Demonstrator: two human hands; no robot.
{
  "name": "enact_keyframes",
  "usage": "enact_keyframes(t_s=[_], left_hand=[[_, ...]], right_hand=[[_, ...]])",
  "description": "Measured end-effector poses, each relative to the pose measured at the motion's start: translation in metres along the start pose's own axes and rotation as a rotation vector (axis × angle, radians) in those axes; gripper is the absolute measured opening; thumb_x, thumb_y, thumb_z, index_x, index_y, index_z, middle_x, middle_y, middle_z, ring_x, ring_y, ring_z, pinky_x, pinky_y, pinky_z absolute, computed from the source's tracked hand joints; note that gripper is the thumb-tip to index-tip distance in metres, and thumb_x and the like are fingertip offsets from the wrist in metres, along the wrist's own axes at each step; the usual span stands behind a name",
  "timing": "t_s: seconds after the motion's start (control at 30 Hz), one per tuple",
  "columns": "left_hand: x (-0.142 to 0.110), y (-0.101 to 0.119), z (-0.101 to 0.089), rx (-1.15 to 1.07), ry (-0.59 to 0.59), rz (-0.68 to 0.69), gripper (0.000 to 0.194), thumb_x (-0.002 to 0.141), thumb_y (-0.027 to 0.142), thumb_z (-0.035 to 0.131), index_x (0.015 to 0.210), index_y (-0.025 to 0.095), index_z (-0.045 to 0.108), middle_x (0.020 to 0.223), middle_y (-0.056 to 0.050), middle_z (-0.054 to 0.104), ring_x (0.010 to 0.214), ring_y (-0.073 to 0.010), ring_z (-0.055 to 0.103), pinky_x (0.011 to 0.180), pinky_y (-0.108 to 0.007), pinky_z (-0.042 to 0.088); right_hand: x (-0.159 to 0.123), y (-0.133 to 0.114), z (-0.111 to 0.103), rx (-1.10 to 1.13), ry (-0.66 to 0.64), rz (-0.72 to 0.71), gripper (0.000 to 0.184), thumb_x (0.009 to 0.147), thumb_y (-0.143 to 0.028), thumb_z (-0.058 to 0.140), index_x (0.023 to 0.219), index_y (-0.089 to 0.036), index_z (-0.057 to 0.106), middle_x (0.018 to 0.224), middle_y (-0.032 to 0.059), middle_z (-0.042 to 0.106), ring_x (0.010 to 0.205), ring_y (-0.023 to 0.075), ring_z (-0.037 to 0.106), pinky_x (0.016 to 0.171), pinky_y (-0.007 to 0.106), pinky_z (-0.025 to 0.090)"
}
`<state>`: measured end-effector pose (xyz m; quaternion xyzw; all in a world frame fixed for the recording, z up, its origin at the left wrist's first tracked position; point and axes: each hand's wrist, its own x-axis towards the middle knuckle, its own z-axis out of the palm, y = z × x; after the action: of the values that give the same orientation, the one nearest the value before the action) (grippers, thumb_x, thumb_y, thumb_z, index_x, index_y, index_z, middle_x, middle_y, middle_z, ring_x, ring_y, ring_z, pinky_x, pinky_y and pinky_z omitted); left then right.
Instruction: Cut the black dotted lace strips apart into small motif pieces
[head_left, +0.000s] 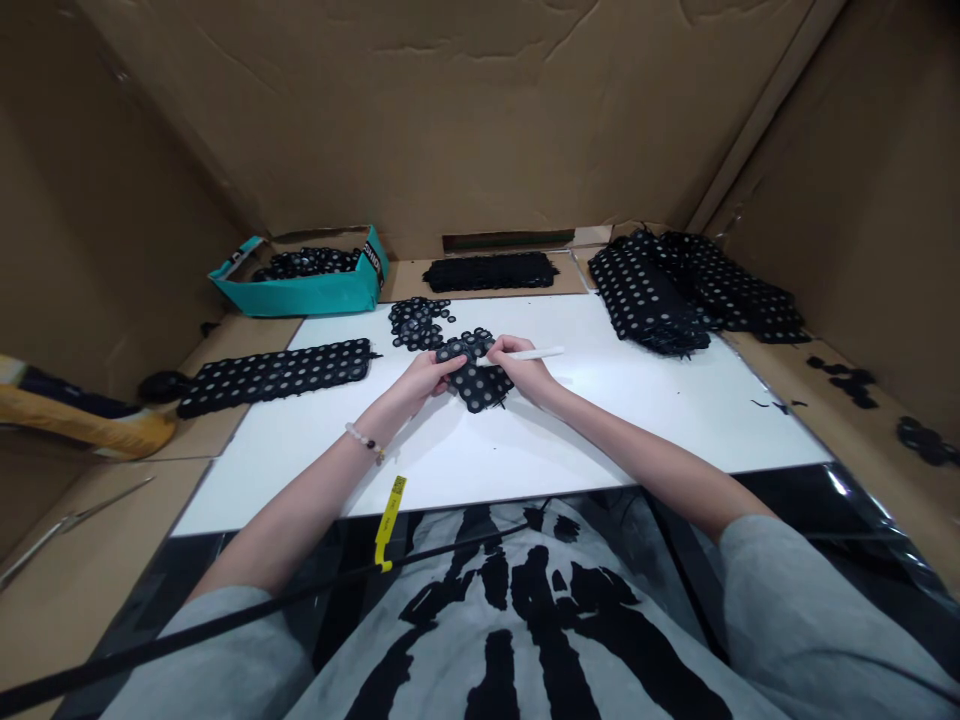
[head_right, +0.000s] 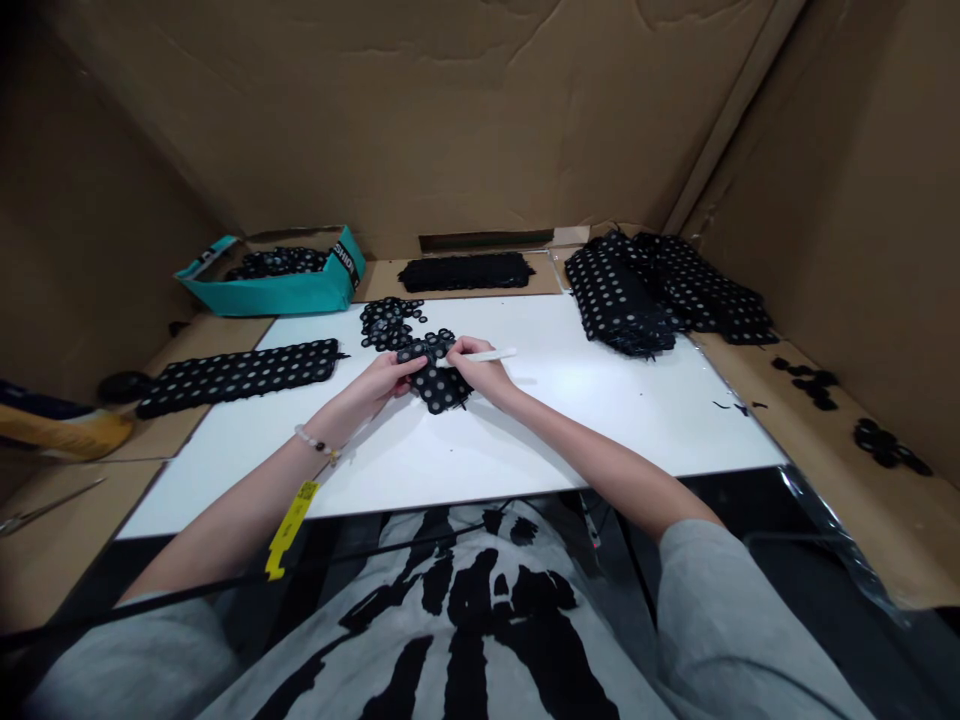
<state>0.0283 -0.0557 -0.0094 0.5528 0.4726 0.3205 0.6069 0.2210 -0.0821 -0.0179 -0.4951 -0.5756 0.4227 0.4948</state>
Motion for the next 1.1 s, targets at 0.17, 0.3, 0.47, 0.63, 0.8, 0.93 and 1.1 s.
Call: enact_keyframes(t_s=[0.17,0.3,0.47,0.63,0.8,0.93,1.1], left_hand=[[-0.001,0.001,0.003,-0.026,0.045,-0.015,0.037,0.07,0.033,0.077,0.061,0.018,0.044,0.053,0.006,0.039,0.044,-0.0053,0.029,0.042,-0.024,0.017],[0.0,-0.003,0.004,0.01,0.033,-0.016,0.04,0.072,0.031,0.076,0.057,0.019,0.04,0.049,0.006,0.034,0.043,-0.0054,0.027,0.043,-0.024,0.017],[0.001,0.001,-0.002,0.078,0.0,-0.05,0.039,0.075,0.032,0.074,0.058,0.019,0.041,0.051,0.005,0.039,0.043,-0.0061,0.035,0.043,-0.022,0.023],[-0.006,0.014,-0.007,0.348,0.034,-0.032,0.027,0.08,0.025,0.067,0.062,0.018,0.049,0.051,0.003,0.047,0.044,-0.0077,0.04,0.044,-0.022,0.025],[-0.011,0.021,-0.004,0.278,0.01,-0.046,0.03,0.079,0.024,0.067,0.057,0.017,0.047,0.048,0.005,0.042,0.043,-0.0066,0.034,0.044,-0.022,0.021],[-0.011,0.024,-0.002,0.214,-0.005,-0.073,0.029,0.076,0.024,0.07,0.057,0.016,0.049,0.048,0.005,0.042,0.043,-0.0059,0.032,0.044,-0.021,0.02],[-0.011,0.024,-0.001,0.176,0.016,-0.096,0.028,0.075,0.022,0.072,0.057,0.016,0.05,0.048,0.005,0.043,0.044,-0.0056,0.033,0.043,-0.021,0.021]], right_hand=[[-0.007,-0.002,0.005,-0.108,0.015,-0.083,0.013,0.074,-0.03,0.052,0.065,-0.02,0.052,0.067,-0.0032,0.054,0.069,0.0141,0.048,0.065,0.026,0.035],[-0.011,-0.002,0.009,-0.199,0.01,-0.173,0.012,0.075,-0.027,0.05,0.066,-0.02,0.05,0.069,-0.0026,0.056,0.07,0.0141,0.049,0.065,0.026,0.035],[-0.006,0.001,0.005,-0.192,-0.01,-0.101,0.01,0.073,-0.026,0.05,0.065,-0.02,0.053,0.069,-0.0026,0.058,0.07,0.0143,0.05,0.065,0.026,0.035],[0.001,0.001,-0.003,-0.136,0.009,0.041,0.011,0.07,-0.027,0.052,0.063,-0.019,0.053,0.067,-0.0024,0.056,0.071,0.0145,0.048,0.065,0.026,0.033],[0.002,0.001,-0.003,-0.001,-0.09,0.066,0.015,0.069,-0.031,0.055,0.06,-0.019,0.052,0.063,-0.0032,0.051,0.068,0.0138,0.046,0.064,0.026,0.031],[-0.001,0.001,0.002,-0.008,-0.047,0.019,0.015,0.071,-0.031,0.056,0.063,-0.019,0.056,0.073,-0.002,0.059,0.077,0.0155,0.053,0.074,0.027,0.035],[-0.004,-0.001,0.005,-0.037,-0.024,0.039,0.015,0.071,-0.033,0.057,0.064,-0.02,0.057,0.075,-0.001,0.062,0.082,0.0176,0.056,0.077,0.028,0.038]])
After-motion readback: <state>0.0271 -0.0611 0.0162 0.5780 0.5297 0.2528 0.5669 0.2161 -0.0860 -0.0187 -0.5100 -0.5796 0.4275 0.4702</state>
